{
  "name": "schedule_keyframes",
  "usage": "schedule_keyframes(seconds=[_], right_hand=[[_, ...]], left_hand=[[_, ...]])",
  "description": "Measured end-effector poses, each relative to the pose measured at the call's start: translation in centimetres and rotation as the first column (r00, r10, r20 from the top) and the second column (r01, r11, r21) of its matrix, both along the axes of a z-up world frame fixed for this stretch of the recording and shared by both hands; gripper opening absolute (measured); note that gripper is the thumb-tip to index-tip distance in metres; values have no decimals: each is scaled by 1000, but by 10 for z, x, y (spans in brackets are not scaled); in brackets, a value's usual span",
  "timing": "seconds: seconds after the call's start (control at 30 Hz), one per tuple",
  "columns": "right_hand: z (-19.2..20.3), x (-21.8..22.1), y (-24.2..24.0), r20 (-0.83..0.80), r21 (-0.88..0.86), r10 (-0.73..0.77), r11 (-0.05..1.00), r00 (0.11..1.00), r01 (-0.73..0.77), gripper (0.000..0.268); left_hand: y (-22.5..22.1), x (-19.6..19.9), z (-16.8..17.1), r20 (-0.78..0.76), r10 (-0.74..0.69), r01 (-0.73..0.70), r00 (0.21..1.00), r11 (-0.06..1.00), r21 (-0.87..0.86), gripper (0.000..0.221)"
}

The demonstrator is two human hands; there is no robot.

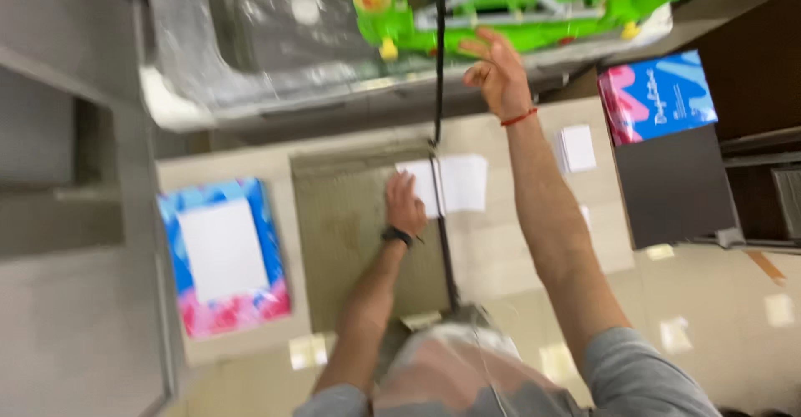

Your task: The person places stacks of white paper onto a manual guillotine cutter, uses the lever to cut them into smaller strips, folds the strips by hand, and organizes them into stacks on the table.

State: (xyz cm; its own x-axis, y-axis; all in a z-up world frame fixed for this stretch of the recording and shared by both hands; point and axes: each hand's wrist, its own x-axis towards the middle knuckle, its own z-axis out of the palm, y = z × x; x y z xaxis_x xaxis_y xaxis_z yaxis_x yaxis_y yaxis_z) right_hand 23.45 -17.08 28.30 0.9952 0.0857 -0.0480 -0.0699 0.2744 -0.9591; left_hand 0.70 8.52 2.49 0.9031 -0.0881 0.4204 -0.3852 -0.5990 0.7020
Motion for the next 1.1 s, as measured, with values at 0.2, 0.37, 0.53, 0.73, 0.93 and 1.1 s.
schedule_keyframes(seconds=[0.2,0.37,0.53,0.73,0.93,1.1], right_hand=[[-257,-164,-48,-476,-225,-36,971,879,-82,42],[-347,-232,-30,-585,-267,63,927,809,-264,50],[-407,-231,-99,-478,-548,2,781,878,-300,51],[-377,-187,-141,-426,-696,3,638,905,-329,50],[-220,-242,-193,-408,-831,-75,443,910,-336,60],[-138,-353,-218,-594,-705,-54,516,803,-487,57]], left_hand=[[-14,-62,-9,-170,301,-261,938,940,221,55],[-63,-93,1,-157,421,-355,893,876,327,58],[-117,-105,15,-240,394,-288,887,880,379,63],[-151,-73,44,-255,199,-43,946,858,511,81],[-190,8,5,-317,-22,216,948,776,592,89],[-205,44,4,-591,77,430,803,610,665,111]])
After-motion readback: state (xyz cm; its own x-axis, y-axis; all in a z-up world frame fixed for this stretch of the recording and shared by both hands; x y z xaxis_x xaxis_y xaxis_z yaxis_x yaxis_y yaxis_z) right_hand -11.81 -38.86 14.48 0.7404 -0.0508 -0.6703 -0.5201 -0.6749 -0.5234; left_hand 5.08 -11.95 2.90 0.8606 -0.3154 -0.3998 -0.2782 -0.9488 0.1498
